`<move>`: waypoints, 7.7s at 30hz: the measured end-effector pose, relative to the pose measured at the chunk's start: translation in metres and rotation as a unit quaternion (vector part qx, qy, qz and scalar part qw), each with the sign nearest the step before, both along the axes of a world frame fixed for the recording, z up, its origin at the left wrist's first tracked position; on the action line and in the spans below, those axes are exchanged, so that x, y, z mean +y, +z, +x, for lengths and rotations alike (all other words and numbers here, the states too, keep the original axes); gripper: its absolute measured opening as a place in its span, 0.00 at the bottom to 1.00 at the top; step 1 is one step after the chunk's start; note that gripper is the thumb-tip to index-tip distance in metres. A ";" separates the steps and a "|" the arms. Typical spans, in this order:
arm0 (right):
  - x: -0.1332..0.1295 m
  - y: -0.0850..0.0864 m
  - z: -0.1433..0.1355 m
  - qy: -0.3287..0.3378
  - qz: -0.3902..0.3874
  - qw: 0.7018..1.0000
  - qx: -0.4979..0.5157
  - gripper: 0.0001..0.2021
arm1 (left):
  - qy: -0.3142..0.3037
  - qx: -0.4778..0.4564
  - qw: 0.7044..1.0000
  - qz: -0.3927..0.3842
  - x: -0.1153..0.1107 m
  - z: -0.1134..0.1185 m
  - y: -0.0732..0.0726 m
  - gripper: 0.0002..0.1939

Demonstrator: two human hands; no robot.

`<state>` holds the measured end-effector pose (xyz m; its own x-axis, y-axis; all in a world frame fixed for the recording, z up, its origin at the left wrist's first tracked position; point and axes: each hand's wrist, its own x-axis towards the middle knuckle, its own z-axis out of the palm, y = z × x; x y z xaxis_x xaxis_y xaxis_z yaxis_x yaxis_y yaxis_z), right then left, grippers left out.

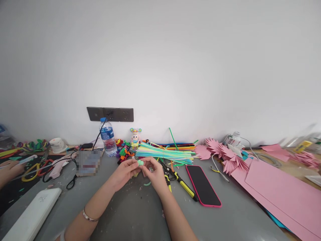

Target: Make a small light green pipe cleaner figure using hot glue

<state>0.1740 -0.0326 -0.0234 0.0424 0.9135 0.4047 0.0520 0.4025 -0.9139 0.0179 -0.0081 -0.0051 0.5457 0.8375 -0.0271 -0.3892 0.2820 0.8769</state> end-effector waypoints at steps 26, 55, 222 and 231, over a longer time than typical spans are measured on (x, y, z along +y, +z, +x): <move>0.001 0.000 0.002 -0.031 0.066 0.996 -0.047 0.08 | 0.054 -0.005 0.998 -0.012 -0.001 -0.001 0.003 0.15; 0.002 -0.005 0.002 -0.089 0.118 0.980 -0.137 0.07 | 0.077 0.061 0.994 0.043 0.002 0.000 -0.001 0.21; 0.007 -0.014 -0.001 0.052 -0.139 0.981 0.125 0.16 | 0.104 0.273 0.897 0.332 -0.002 -0.004 0.005 0.09; 0.003 -0.008 0.004 0.067 -0.159 0.976 0.133 0.16 | 0.106 0.286 0.896 0.323 0.000 -0.004 0.004 0.10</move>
